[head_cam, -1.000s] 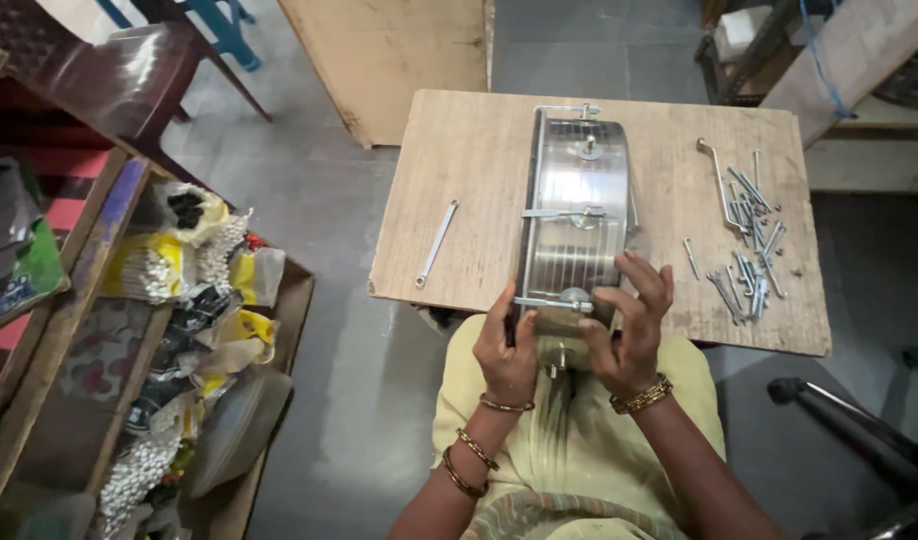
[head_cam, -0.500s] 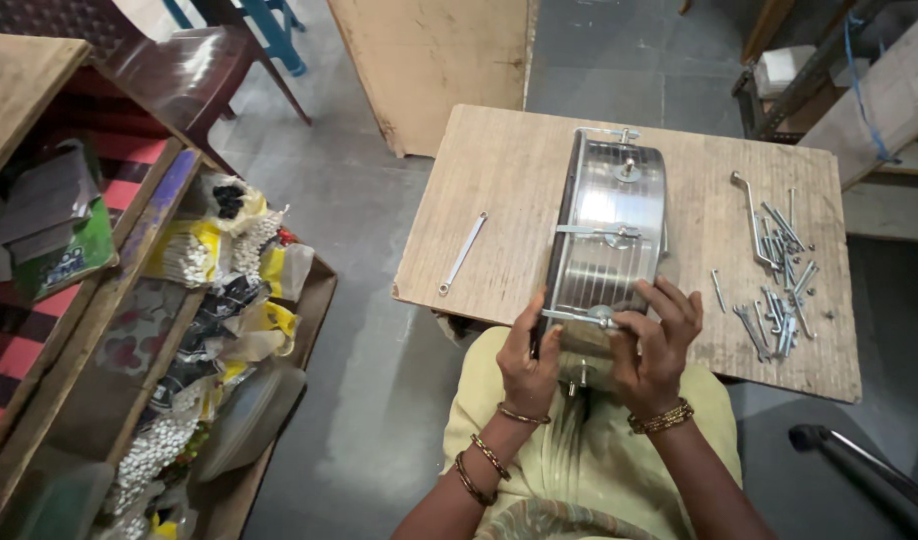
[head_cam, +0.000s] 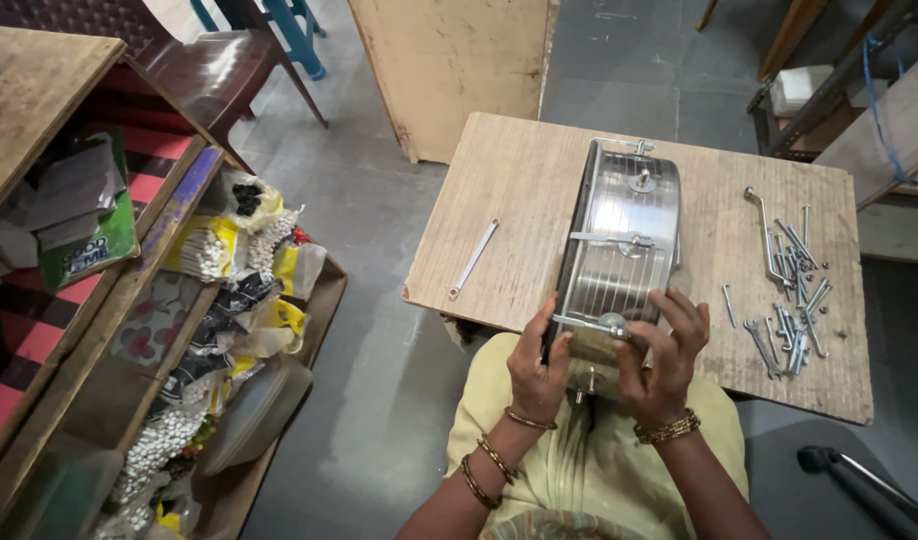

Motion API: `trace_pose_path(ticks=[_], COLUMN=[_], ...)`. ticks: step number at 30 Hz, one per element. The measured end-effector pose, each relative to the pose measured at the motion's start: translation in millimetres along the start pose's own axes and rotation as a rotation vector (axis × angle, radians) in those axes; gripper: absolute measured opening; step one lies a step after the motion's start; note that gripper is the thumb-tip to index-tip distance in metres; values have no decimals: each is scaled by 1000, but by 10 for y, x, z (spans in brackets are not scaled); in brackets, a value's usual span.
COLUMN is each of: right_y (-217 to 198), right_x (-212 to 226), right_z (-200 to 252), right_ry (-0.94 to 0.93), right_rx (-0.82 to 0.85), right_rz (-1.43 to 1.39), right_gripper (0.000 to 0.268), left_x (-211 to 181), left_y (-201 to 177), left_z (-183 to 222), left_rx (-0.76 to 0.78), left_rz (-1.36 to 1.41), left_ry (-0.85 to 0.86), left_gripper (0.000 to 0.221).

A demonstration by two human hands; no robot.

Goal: The person places a decorative drum head onto a metal drum frame, inserts several metal tension rods into the rim, and uses a drum key to tighten the rods around the circumference of the instrument.

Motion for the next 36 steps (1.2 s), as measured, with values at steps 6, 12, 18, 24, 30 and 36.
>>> trace_pose_path(ticks=[6,12,18,24,30,36], right_y=[4,8,-15,12,7,-5], right_x=[-40,-16,-2,-30,16,0], right_z=[37,43,-21,9,15,17], right_ry=[28,15,45,10,31,-32], right_rx=[45,43,19,41,40,6], right_rz=[158,99,36,136,147,153], right_gripper=[16,12,21,16,18,12], left_x=[-13,-8,46,84,45,44], left_y=[13,12,17,21,14,22], left_z=[-2,20,43,47,35,39], left_rx=[-2,-10,-9,-9,0,-9], left_rz=[12,-47,-56,-52,-72,-33], left_ry=[21,38,36,24,71,58], left_gripper=[43,41,44,43,44,43])
Point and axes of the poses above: each hand's wrist, its own z-axis away from the middle knuckle, its own y-axis out of the palm, x = y × z, the point moved 5 cm from there along -z, towards the middle knuckle, and after that the axes turned 9 degrees about -x, right-handed, at the moved point
